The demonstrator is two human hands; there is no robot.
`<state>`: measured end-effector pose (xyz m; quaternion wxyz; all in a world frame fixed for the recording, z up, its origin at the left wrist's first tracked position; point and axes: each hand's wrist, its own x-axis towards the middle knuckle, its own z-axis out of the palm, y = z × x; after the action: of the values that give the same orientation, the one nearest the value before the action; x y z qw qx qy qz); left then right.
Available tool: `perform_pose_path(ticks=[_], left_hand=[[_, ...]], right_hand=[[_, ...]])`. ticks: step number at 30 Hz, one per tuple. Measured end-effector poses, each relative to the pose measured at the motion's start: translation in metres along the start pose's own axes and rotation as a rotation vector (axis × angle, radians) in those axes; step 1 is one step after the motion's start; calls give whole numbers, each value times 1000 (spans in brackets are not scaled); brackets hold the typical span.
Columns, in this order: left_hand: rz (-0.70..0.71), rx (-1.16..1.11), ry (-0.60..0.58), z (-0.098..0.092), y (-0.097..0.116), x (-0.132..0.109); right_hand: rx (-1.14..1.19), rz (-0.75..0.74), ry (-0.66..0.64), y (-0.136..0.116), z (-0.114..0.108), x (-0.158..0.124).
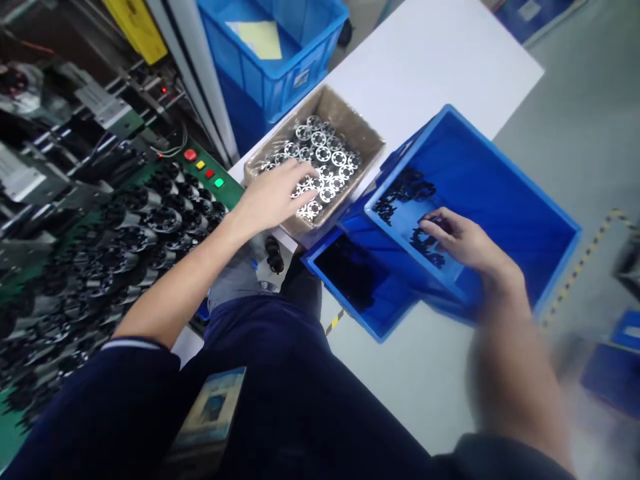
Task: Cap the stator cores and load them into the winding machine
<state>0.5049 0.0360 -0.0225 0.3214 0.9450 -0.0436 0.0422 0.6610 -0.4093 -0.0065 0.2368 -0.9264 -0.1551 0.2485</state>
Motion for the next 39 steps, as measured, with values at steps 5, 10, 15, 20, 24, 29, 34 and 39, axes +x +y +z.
perform_pose_path(ticks=[5, 10, 15, 20, 24, 29, 34, 39], left_hand=[[-89, 230, -497, 92, -9, 106], [-82, 181, -535, 133, -19, 131], [-148, 20, -485, 139, -26, 131], [-266, -321, -326, 117, -26, 118], [-376, -745, -136, 82, -19, 86], [-429, -1251, 85, 41, 9, 0], [-494, -1542, 147, 34, 46, -117], [-654, -1693, 194, 40, 85, -192]], right_hand=[[181, 57, -169, -27, -10, -13], [249, 78, -278, -33, -8, -16], [271, 32, -203, -31, -11, -15], [303, 30, -76, -30, -14, -18], [356, 14, 19, -27, -12, -14], [425, -61, 287, -48, -16, -18], [567, -211, 451, -99, 24, -65], [764, -320, 70, -167, 125, -123]])
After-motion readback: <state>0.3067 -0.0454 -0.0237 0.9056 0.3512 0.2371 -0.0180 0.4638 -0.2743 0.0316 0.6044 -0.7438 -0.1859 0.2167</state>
